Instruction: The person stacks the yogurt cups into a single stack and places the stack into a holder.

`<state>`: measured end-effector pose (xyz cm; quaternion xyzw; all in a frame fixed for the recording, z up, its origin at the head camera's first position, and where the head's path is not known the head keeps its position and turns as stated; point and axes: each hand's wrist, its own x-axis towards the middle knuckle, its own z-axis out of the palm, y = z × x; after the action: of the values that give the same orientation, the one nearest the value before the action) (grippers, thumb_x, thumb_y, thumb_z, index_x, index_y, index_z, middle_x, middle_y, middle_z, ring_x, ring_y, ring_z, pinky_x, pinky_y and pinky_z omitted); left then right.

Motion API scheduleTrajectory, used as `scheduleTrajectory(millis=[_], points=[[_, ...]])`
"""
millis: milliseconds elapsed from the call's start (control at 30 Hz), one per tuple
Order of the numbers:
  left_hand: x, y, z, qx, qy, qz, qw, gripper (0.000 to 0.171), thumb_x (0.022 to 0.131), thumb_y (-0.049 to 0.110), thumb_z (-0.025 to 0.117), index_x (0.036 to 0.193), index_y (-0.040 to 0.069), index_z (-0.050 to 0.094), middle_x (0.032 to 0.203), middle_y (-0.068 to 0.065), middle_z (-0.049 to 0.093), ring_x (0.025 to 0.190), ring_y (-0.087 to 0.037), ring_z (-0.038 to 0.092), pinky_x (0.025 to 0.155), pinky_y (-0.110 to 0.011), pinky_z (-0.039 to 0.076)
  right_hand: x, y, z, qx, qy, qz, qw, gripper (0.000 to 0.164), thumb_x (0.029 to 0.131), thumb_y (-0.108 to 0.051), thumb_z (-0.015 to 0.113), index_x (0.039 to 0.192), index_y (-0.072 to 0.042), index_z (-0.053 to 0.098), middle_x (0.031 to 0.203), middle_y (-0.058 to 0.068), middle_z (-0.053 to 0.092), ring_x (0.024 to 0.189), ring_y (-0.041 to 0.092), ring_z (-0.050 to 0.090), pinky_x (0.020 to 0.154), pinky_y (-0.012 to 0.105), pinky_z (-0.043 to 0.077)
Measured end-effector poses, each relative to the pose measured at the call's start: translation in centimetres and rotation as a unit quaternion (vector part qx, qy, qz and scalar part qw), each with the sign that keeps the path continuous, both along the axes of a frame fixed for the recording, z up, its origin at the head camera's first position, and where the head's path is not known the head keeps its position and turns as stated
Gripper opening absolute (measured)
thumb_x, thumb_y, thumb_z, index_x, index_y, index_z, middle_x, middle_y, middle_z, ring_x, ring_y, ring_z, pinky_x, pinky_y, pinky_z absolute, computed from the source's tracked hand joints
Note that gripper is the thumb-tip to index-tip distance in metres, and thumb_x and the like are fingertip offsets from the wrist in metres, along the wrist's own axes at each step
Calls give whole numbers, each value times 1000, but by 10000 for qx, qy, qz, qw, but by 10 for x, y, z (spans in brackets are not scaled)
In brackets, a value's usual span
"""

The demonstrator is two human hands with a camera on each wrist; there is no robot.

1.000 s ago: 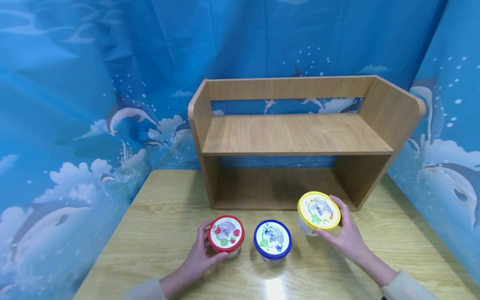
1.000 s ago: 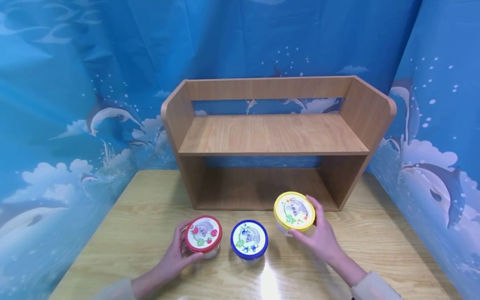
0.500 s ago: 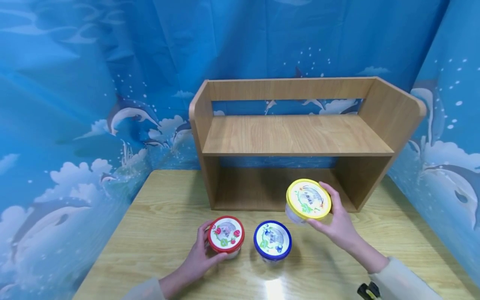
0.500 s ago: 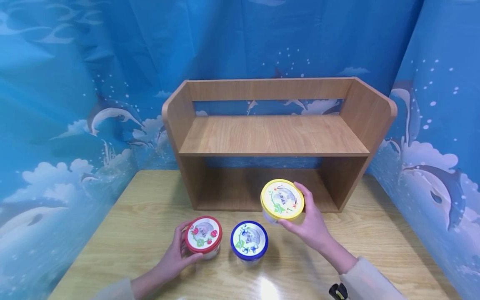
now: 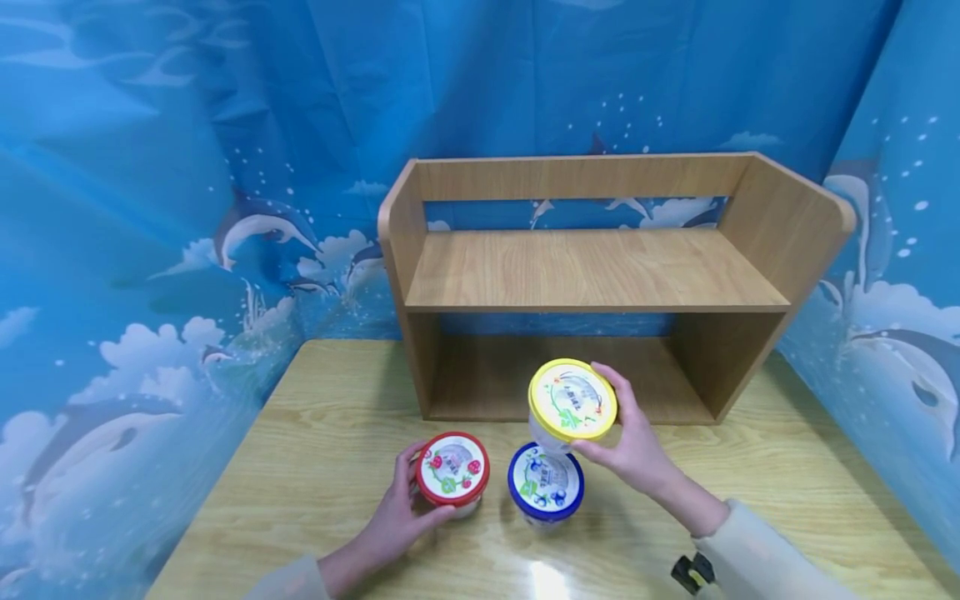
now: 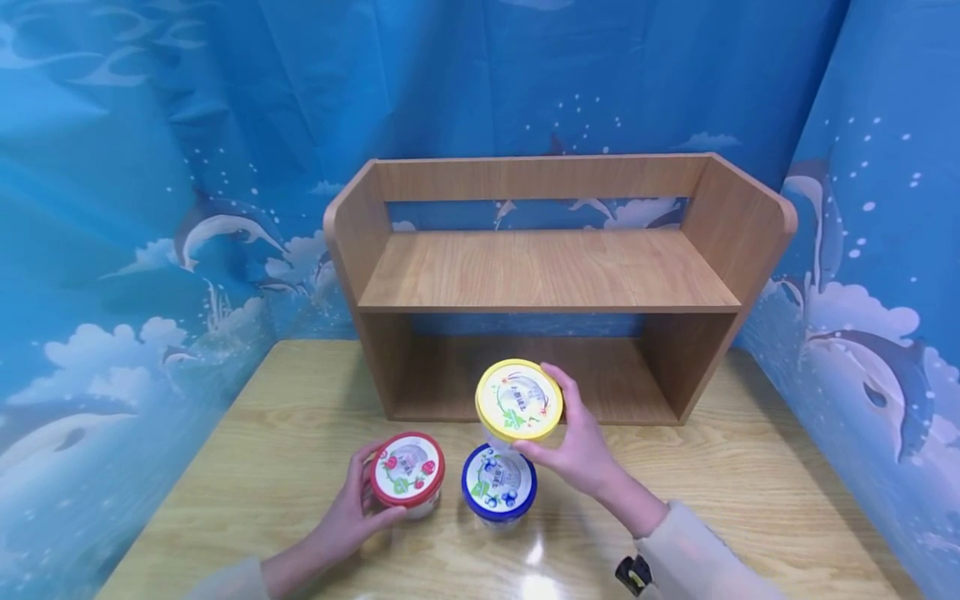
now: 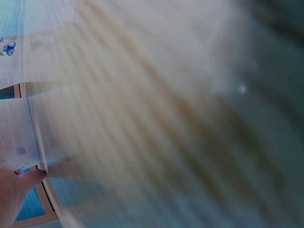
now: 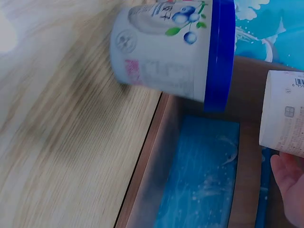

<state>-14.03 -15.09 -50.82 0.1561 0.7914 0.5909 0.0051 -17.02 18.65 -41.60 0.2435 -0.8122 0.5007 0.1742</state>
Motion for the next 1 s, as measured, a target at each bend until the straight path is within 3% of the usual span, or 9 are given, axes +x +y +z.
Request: scheduleTrajectory(millis=[200, 1000], points=[[-1, 0, 0, -42, 34, -34, 10000, 97, 76, 20, 83, 147, 6, 19, 140, -23, 46, 123, -39, 50, 100, -44, 44, -4, -18, 0, 12, -244, 280, 9993, 98, 72, -8, 84, 150, -11, 25, 142, 13, 42, 124, 28, 46, 97, 41, 46], [0, 0, 2, 105, -103, -61, 9999, 93, 76, 14, 83, 146, 7, 22, 137, -18, 50, 120, -33, 54, 99, -36, 46, -11, -77, -5, 120, -744, 1033, 9918, 96, 75, -23, 86, 149, -15, 25, 142, 12, 45, 123, 27, 50, 97, 46, 47]])
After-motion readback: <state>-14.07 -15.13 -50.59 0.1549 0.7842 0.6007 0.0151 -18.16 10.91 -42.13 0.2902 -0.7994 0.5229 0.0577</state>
